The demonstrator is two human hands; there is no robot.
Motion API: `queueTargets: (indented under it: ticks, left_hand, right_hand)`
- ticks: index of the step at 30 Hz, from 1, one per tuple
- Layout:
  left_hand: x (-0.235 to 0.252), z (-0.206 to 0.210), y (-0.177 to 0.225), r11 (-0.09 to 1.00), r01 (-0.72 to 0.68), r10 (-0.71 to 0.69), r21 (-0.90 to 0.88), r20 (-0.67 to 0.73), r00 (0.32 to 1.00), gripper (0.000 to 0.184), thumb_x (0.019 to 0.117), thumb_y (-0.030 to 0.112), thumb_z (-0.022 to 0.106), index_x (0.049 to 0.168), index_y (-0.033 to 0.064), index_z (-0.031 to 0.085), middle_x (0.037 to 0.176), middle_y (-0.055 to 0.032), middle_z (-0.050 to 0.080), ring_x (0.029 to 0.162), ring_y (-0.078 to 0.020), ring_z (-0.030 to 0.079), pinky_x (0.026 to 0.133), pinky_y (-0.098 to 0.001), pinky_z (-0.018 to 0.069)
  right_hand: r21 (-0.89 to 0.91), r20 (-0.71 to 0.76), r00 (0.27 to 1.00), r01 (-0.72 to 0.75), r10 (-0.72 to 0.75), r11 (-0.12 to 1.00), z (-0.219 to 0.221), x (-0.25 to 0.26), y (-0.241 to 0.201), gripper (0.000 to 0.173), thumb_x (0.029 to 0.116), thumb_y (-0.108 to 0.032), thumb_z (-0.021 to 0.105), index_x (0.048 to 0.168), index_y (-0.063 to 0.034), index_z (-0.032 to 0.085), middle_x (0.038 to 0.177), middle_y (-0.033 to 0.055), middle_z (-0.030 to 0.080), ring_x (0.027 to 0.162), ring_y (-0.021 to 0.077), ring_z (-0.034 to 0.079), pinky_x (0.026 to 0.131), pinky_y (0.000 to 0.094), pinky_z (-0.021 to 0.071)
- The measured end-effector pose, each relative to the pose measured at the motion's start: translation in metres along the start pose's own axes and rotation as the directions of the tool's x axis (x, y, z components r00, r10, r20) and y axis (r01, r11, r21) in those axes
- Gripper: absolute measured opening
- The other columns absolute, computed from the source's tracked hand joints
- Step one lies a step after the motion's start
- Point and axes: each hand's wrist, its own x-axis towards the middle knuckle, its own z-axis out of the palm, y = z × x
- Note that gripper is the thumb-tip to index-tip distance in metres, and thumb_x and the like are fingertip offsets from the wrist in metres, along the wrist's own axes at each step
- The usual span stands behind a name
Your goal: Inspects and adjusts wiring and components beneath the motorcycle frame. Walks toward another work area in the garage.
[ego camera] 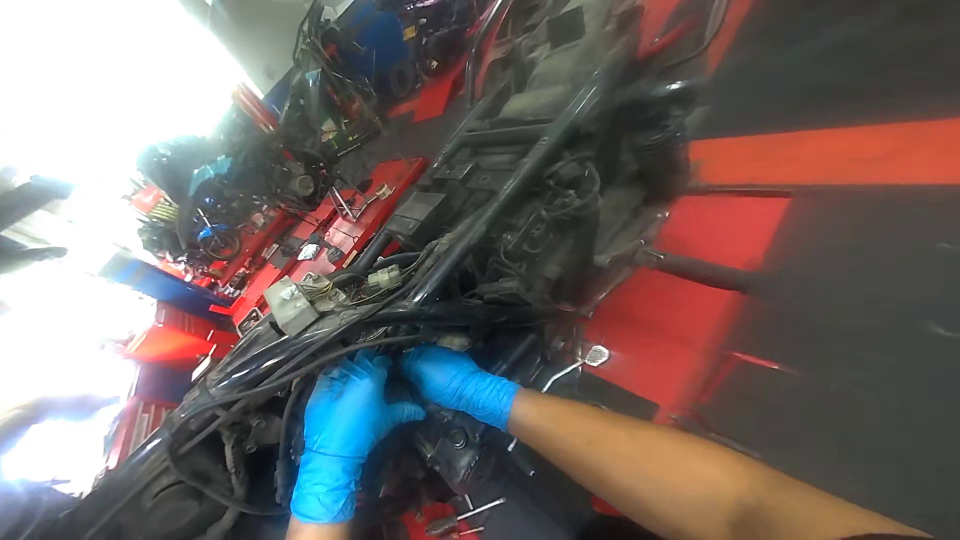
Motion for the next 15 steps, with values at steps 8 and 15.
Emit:
queueTargets:
  ticks: [8,15]
  left_hand:
    - [0.001,-0.002,-0.011,0.996,-0.037,0.039,-0.084,0.023,0.999,0.080,0.0635,0.078,0.079,0.127,0.0299,0.070,0.129,0.0036,0.068,0.121,-0.0195,0.063,0.105,-0.0514,0.0493]
    - [-0.003,-0.004,-0.017,0.984,-0.053,0.058,-0.171,0.026,0.998,0.094,0.0626,0.076,0.080,0.142,0.0300,0.060,0.133,0.0016,0.068,0.125,-0.0212,0.062,0.109,-0.0548,0.0465]
  right_hand:
    - [0.135,-0.066,0.996,0.063,-0.054,0.989,0.004,-0.009,0.008,0.050,0.1106,-0.045,0.035,0.098,-0.0118,0.071,0.088,0.0075,0.070,0.089,0.0245,0.069,0.082,0.0506,0.0549]
    - [0.052,0.019,0.952,-0.308,0.307,0.950,-0.015,-0.028,-0.043,0.052,0.1086,-0.049,0.034,0.099,-0.0119,0.069,0.093,0.0115,0.070,0.094,0.0309,0.070,0.078,0.0556,0.0540]
